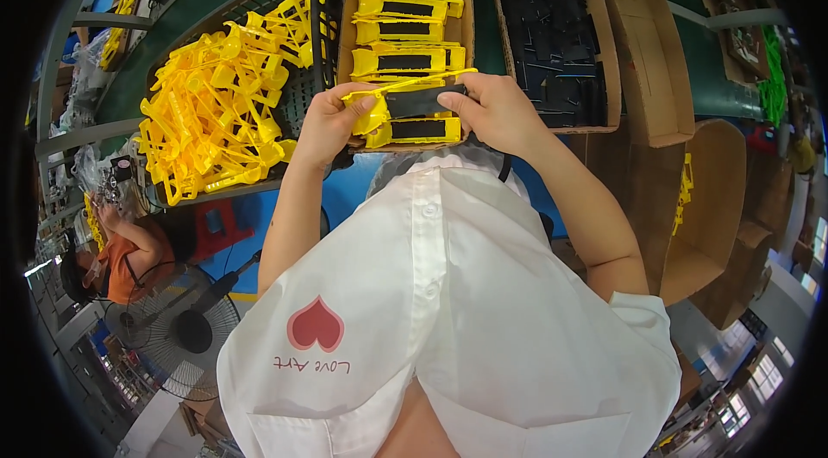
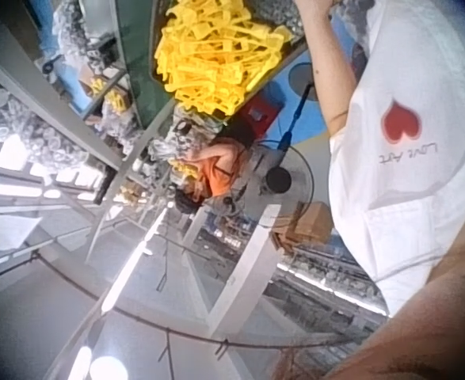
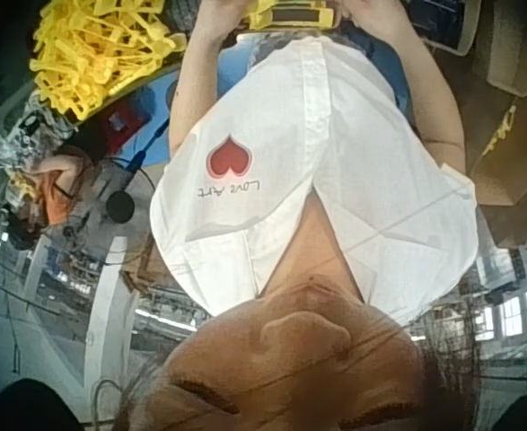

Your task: Assembling small solar lighting components by inserting solar panels into yellow plastic housings.

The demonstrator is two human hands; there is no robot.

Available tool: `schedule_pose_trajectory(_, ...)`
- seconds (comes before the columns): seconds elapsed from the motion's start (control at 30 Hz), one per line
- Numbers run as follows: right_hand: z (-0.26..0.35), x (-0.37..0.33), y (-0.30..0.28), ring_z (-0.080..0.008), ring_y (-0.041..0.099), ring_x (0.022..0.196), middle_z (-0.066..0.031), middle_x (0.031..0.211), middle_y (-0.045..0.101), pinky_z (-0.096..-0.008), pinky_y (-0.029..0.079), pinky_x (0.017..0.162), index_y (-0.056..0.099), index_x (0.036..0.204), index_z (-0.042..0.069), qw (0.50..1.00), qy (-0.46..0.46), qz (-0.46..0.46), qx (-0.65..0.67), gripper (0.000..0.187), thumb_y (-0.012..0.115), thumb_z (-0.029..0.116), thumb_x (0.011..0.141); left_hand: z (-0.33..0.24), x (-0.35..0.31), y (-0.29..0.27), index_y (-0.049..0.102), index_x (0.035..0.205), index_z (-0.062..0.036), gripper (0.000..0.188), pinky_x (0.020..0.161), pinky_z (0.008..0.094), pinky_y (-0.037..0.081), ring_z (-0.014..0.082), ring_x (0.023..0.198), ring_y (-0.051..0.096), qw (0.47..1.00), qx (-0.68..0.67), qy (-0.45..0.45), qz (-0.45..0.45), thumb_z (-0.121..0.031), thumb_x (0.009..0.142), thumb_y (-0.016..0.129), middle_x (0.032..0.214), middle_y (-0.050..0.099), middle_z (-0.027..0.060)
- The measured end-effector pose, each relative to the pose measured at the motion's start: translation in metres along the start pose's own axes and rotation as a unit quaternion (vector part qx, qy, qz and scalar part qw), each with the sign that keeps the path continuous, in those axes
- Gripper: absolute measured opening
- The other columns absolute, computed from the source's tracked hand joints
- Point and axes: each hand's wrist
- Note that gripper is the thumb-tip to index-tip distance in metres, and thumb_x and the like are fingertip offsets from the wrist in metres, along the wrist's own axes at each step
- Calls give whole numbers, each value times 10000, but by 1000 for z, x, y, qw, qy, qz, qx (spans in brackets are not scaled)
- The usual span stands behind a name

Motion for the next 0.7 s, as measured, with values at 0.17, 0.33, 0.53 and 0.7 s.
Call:
schedule_pose_trajectory(0.17, 3, 5, 7, -71, 459, 426, -31, 567, 521, -197, 376, 411, 522, 840, 14, 998, 47, -18, -23, 213, 512, 226, 853, -7, -5, 7, 572, 943, 35, 178, 625, 209, 451, 84, 685, 544, 995, -93, -31, 22, -89, 816, 562, 793, 594, 47)
schedule_pose_trajectory(0.33, -15, 18, 20, -170, 583, 582, -107, 681, 587, -277, 471, 553, 539, 876, -19, 982, 41, -44, -178, 326, 517, 303, 834, -1, -1, 8, 587, 932, 23, 168, 618, 190, 427, 67, 678, 513, 999, -41, -22, 14, -89, 807, 575, 778, 587, 25)
schedule_pose_trajectory(0.53, -23, 18, 8, -124, 534, 516, -100, 663, 555, -221, 426, 471, 461, 822, 48, 980, 50, -136, -137, 357, 626, 357, 750, 9, 0, 3, 600, 920, 5, 154, 629, 188, 418, 57, 690, 498, 1000, -11, 1, 22, -96, 805, 579, 780, 580, 3)
schedule_pose_trajectory(0.7, -36, 22, 11, -107, 532, 512, -85, 633, 569, -213, 412, 467, 498, 736, 44, 993, -3, -94, -67, 280, 629, 290, 761, 1, -2, 17, 605, 877, 0, 201, 650, 267, 446, 170, 705, 574, 953, 268, 142, 25, -169, 769, 605, 764, 610, 123)
Point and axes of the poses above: each hand's wrist, its own x-axis towards the middle knuckle, its own y-axis out of the palm, z = x × y
